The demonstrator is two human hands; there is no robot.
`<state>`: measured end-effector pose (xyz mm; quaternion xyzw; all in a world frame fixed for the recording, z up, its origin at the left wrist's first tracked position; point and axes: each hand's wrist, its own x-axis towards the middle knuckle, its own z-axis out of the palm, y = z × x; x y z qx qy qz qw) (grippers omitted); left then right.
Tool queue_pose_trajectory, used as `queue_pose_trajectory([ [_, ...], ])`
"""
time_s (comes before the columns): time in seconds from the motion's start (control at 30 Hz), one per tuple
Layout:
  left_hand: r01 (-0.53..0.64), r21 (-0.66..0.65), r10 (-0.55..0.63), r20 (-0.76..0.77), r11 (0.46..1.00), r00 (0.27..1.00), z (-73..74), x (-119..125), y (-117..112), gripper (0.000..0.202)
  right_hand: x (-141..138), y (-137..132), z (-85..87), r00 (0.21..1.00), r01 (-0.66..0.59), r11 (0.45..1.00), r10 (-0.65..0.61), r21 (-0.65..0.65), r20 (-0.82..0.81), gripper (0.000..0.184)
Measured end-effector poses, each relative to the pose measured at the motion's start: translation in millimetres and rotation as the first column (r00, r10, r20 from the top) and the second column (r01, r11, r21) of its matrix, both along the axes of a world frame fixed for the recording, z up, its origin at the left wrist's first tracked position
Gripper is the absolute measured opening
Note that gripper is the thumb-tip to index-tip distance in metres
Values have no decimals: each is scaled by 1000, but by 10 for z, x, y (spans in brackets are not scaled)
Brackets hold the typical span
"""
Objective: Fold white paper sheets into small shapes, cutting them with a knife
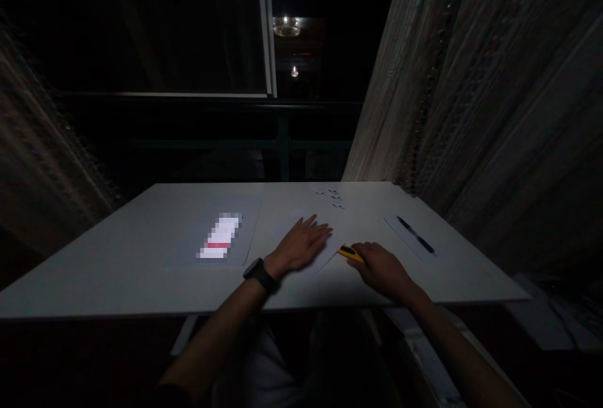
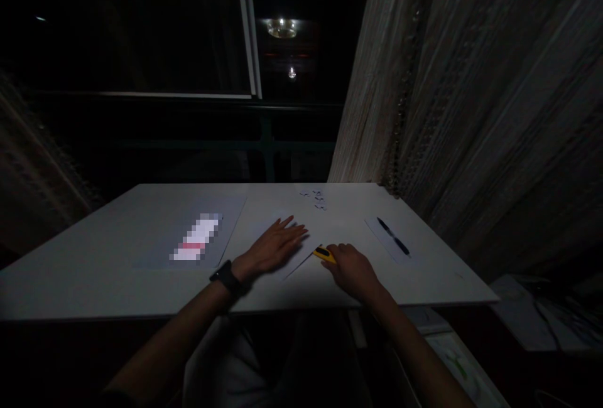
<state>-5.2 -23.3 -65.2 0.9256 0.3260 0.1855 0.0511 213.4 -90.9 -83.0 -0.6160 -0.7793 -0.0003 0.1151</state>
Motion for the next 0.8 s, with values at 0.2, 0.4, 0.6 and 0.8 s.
queue_pose_trajectory([
  [0.2,-133,-27,125,-193,991,973,-287,-217,258,53,152,245,-28,987,-119,993,118,-7,-111,30],
  [0.4,-522,50,521,-198,851,830,-250,137,-36,72,375,392,-78,982,-100,995,98,-4,-160,31],
  [0.6,-292,125,311,-183,948,933,-148,174,29,59,567,455,-102,973,-132,991,125,-24,-195,35],
  [0.8,-178,43,183,-142,983,973,-402,79,162,51,546,404,-90,950,-222,972,199,-71,-242,38],
])
